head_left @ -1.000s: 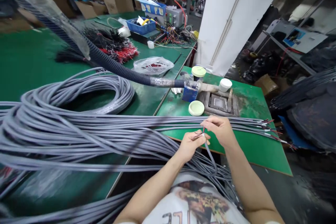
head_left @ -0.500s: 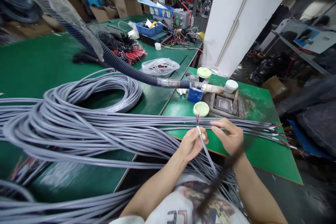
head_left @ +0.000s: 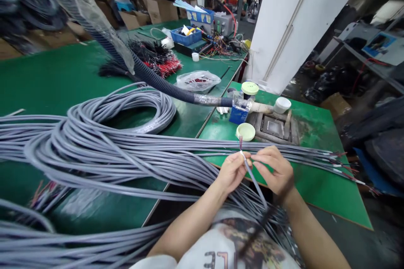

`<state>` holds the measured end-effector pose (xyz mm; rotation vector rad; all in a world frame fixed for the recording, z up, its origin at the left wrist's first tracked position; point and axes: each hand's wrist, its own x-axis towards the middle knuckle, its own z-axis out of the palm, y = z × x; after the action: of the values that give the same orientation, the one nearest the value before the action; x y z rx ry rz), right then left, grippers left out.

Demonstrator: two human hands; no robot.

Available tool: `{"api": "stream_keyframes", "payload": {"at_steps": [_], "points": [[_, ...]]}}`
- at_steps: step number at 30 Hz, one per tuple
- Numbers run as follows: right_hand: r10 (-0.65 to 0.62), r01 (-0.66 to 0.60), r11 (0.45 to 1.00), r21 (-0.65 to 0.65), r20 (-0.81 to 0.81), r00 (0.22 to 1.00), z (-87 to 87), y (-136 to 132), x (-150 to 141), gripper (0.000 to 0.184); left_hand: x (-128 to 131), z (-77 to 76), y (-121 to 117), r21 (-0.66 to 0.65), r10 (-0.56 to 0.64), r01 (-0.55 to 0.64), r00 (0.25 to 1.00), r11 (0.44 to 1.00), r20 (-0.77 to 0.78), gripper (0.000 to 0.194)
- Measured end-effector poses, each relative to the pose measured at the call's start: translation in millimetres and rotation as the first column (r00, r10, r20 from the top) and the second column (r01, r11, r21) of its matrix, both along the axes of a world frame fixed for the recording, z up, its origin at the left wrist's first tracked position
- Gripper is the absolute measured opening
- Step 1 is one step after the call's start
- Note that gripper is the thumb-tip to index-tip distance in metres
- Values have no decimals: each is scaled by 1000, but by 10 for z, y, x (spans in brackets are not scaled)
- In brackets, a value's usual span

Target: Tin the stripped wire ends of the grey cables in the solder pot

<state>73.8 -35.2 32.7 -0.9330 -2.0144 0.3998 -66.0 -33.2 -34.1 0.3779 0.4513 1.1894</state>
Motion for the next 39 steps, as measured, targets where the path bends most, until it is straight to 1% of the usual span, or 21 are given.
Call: {"api": "stream_keyframes", "payload": {"at_steps": [3,6,8,13,15,18,20,21,23,25,27,28,31,33,36,39], "points": [[-82,81,996,-33,-24,996,37,48,-37,18,25,-35,-3,93,84,-69,982,993,-172,30],[-148,142,985,-95,-60,987,102,108,-77,10,38,-68,-15,183,150,-100,948,978,-279,25],[-167,154,975,-160,-73,983,147,148,-104,6,31,-74,-22,233,177,-100,925,967,-338,27],[-170,144,950,-277,-74,983,235,232,-184,8,-9,-12,-33,357,265,-86,829,930,-493,22],[-168,138,945,-296,-80,982,258,255,-216,9,-15,22,-38,386,292,-83,803,919,-520,19],[-165,130,944,-303,-92,982,276,263,-252,12,-9,46,-43,415,320,-89,784,906,-532,16],[-156,126,956,-265,-97,983,269,245,-263,14,-3,34,-37,428,344,-103,771,898,-536,16],[-149,127,967,-220,-87,985,258,231,-265,14,-2,19,-30,428,353,-115,768,896,-534,16],[-115,112,991,-74,-29,993,225,198,-260,11,-2,-23,-13,409,360,-144,774,901,-521,19],[-82,78,994,82,43,996,185,172,-243,9,-5,-69,3,372,352,-170,791,912,-501,22],[-79,69,984,163,60,995,153,164,-210,12,-6,-104,14,329,320,-172,820,928,-475,23],[-95,87,982,167,40,995,142,168,-186,13,-6,-113,17,302,296,-167,840,939,-455,22],[-148,149,982,120,-17,989,121,199,-79,17,-9,-105,26,178,212,-157,912,971,-352,24],[-135,136,986,102,-18,991,99,219,13,24,-18,-72,37,86,167,-150,951,985,-261,29],[-12,6,995,101,62,998,30,219,134,37,-44,1,61,-10,118,-121,984,993,-134,32],[121,-145,984,108,199,973,-68,185,179,45,-75,61,81,-60,98,-99,995,993,-19,31]]}}
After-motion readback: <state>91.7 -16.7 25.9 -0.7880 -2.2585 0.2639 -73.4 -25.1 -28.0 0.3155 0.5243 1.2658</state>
